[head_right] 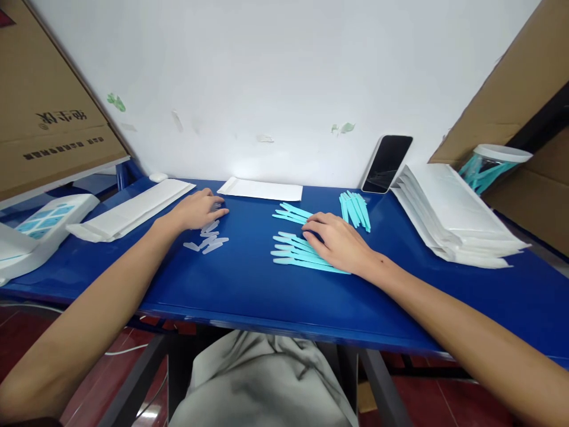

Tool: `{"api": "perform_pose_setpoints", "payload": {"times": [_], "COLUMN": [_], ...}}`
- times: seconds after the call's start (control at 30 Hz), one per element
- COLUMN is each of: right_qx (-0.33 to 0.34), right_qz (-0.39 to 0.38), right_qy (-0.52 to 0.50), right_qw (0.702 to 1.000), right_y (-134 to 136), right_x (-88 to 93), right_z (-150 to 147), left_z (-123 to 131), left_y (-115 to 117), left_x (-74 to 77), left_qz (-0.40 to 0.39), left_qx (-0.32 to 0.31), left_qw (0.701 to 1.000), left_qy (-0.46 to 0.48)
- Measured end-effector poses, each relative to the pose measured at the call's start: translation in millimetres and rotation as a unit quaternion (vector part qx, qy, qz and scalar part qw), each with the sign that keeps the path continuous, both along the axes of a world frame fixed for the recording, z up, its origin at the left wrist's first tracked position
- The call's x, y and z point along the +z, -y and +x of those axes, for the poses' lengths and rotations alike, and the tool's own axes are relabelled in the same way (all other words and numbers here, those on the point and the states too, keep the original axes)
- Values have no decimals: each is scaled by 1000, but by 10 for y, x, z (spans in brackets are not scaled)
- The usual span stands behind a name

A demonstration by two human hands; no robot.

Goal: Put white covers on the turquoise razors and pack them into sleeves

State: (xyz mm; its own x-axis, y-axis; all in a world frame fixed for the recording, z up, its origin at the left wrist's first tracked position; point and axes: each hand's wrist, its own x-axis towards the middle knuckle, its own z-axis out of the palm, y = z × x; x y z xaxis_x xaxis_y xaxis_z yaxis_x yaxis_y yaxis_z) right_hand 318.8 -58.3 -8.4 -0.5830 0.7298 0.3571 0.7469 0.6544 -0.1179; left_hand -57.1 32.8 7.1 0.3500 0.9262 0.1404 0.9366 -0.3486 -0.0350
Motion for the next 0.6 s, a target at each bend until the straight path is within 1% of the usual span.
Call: {"api": "perform_pose_setpoints", "payload": {"times": [0.13, 0.2, 0.3, 0.37, 0.47, 0.6], "right_qx": [13, 17, 11, 6, -2, -5], "right_qz": [-11, -6, 5, 6, -1, -13], "right_qy": [6, 6, -2, -6, -5, -10], "right_qw": [1000, 1000, 1000, 1000, 1000, 1000], "right_y": [-17, -15, -12, -18, -41, -69], "right_x": [-2, 14, 23, 5, -45, -81], "right_z": [-9, -22, -26, -12, 19, 36], "left_z": [16, 24, 54, 95, 188, 317], "left_y": [-13, -8, 8, 21, 46, 90], "left_x": [28, 61, 88, 83, 52, -7], "left_qz": [5, -3, -17, -27, -38, -40], "left_qx": [-31, -28, -25, -37, -66, -139], "left_qw": [999, 1000, 1000, 999, 995, 983], "left_qy": [-14, -14, 2, 26, 66, 115]}}
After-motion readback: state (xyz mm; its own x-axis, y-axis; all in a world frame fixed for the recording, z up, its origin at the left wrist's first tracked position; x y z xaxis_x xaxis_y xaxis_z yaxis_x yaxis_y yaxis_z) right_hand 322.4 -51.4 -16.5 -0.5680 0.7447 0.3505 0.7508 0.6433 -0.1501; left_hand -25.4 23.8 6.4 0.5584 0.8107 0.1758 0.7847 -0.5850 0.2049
